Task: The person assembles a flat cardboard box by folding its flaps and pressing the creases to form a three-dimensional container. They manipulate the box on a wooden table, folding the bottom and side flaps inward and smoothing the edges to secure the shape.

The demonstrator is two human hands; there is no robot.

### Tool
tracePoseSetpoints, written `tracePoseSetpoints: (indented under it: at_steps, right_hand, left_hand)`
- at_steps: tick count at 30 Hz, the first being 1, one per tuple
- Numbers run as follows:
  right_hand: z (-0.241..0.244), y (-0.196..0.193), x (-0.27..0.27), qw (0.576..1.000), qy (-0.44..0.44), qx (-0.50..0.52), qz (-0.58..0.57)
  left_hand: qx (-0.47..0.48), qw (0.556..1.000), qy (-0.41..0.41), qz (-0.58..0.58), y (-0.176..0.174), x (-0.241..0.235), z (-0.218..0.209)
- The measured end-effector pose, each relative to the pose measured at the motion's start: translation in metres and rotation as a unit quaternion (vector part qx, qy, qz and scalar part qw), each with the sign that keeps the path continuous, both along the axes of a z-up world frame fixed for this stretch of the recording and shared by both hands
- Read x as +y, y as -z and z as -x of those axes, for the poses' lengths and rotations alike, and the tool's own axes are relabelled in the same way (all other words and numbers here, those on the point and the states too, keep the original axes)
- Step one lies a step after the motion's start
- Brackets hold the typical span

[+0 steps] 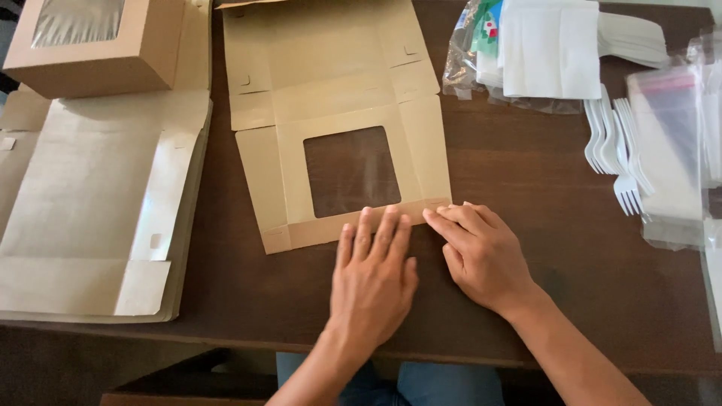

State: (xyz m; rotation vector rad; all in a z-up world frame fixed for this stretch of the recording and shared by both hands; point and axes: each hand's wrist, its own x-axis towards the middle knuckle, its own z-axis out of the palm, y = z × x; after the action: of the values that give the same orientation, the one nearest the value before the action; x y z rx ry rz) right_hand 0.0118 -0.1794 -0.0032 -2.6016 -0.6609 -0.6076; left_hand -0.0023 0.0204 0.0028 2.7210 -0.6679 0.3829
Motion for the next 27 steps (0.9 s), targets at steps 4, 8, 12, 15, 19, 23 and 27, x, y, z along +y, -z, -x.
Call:
tracePoseSetpoints:
  at_steps: [4,8,12,15,19,23,27]
  right_hand:
    - [-0.001,-0.002,0.001,1.0,-0.001,-0.014,0.007]
    - [0.0,0.002,0.0,1.0,-0.001,-0.006,0.011]
    - [0.001,0.002,0.001,1.0,0.007,-0.005,0.009]
    - [0.001,0.002,0.002,1.0,0.006,-0.019,0.017]
    - [0.002,0.005,0.003,0.999,0.014,-0.021,0.037]
    - [0.003,-0.005,0.015,0.992,0.023,-0.053,0.116]
    - [0.004,-0.01,0.039,0.983,0.033,-0.018,0.178]
  left_hand:
    - [0.038,0.999,-0.012,-0.013,-0.002,0.033,0.003]
    - [0.021,0.998,-0.05,-0.022,0.001,0.069,0.006]
    - [0.025,0.995,-0.09,-0.021,0.001,0.101,0.01]
    - [0.029,0.995,-0.098,-0.006,-0.002,0.117,0.015]
    - [0.014,0.995,-0.096,0.009,0.002,0.122,0.016]
    - [-0.009,0.996,-0.082,0.037,0.006,0.122,0.015]
    - [-0.011,0.995,-0.091,0.033,0.008,0.121,0.015]
